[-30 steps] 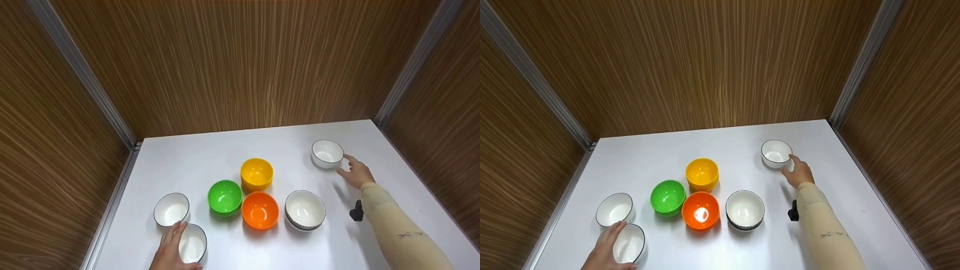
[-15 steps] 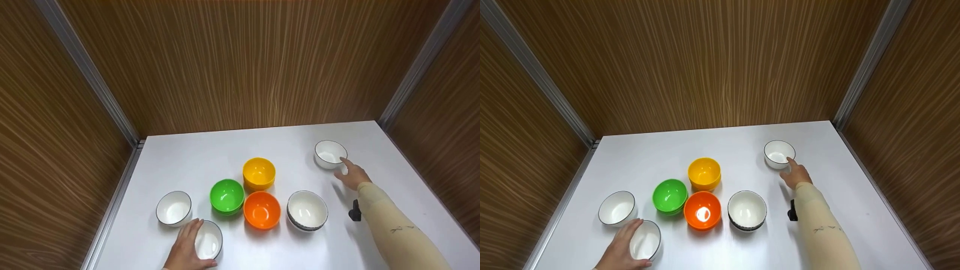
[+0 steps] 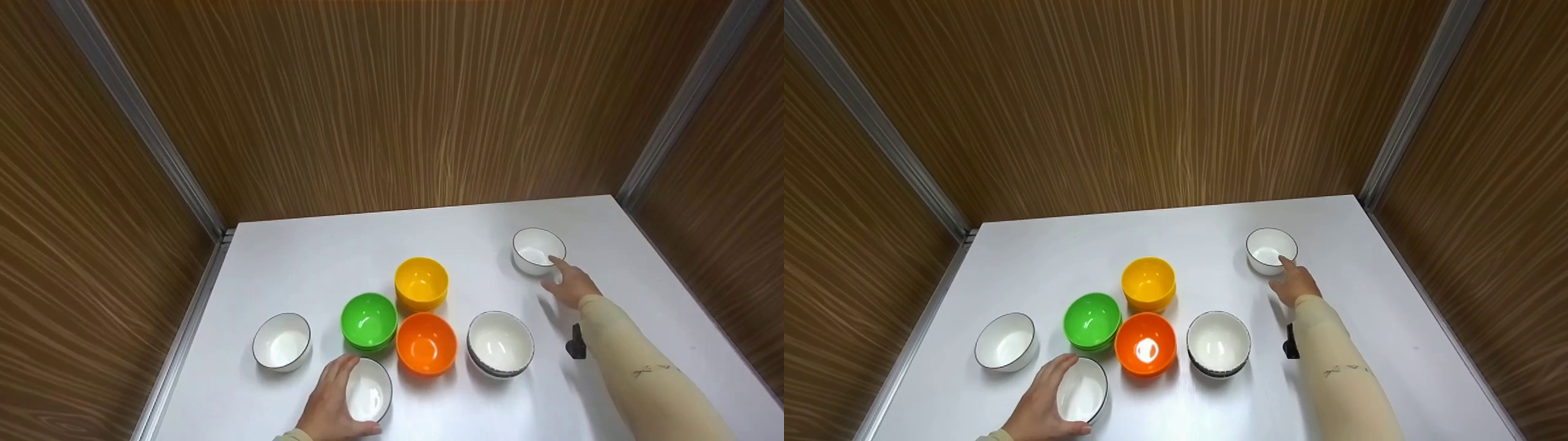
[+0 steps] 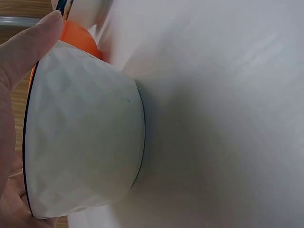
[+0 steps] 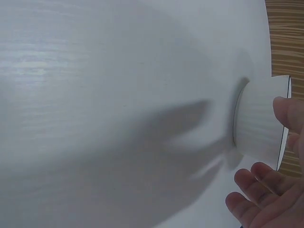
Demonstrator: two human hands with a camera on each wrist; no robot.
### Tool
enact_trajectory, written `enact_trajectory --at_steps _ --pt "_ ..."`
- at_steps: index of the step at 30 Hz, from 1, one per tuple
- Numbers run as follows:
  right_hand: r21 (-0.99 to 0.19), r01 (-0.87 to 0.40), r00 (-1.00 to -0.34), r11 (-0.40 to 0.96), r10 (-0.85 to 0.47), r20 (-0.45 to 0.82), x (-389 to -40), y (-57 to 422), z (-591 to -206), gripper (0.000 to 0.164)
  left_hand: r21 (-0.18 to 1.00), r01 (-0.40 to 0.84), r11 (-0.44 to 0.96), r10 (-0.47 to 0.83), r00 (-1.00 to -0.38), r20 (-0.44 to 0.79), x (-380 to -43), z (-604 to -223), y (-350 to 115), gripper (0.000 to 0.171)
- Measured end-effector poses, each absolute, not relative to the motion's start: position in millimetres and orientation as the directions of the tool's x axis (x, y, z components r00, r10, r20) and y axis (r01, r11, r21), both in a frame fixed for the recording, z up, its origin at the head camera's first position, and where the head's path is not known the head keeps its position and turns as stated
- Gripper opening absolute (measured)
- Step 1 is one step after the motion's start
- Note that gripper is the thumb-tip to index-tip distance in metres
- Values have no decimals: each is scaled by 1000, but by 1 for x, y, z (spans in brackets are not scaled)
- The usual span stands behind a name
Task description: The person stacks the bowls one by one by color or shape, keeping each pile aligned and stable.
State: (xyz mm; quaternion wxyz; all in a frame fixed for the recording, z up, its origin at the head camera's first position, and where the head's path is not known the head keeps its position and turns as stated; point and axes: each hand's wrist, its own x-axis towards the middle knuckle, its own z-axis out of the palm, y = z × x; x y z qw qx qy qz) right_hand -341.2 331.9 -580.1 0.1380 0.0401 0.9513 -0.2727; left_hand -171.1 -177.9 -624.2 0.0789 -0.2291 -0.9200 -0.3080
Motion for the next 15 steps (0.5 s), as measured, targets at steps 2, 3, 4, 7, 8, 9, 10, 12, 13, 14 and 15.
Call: enact_trajectory --at_steps 2,3,4,7,8,9,10,12,13,14,15 --pt "-510 144 -961 848 -4 -277 -342 331 -581 72 530 472 705 370 -882 294 -172 -625 -176 119" --pt "-513 142 -961 847 -6 -275 -342 331 -582 70 534 467 705 366 -884 291 -172 -625 -176 119" --pt "-516 137 -963 846 -9 -271 -343 330 -582 69 536 463 706 363 -886 288 -173 -625 -175 119" --pt "-519 115 -967 847 -24 -254 -343 329 -583 66 548 444 709 355 -896 266 -174 -625 -173 119" --pt "-519 109 -968 848 -28 -249 -343 328 -584 65 552 436 710 353 -900 257 -174 -624 -172 119" --pt "-518 105 -969 849 -30 -246 -343 328 -584 64 556 429 712 351 -903 248 -175 -624 -172 119" --pt "-517 99 -970 850 -34 -241 -343 328 -584 64 559 423 714 349 -906 239 -176 -624 -171 119" --pt "-516 96 -971 851 -33 -235 -342 328 -585 62 560 413 719 347 -910 225 -177 -625 -169 118" --pt "-515 91 -973 853 -34 -229 -342 327 -585 62 562 408 720 345 -913 220 -177 -625 -169 118" --pt "-516 87 -974 852 -35 -222 -342 327 -585 61 561 404 722 343 -914 217 -177 -625 -168 118" --pt "-517 83 -976 852 -36 -216 -342 327 -585 60 562 401 724 340 -915 216 -178 -624 -168 118"
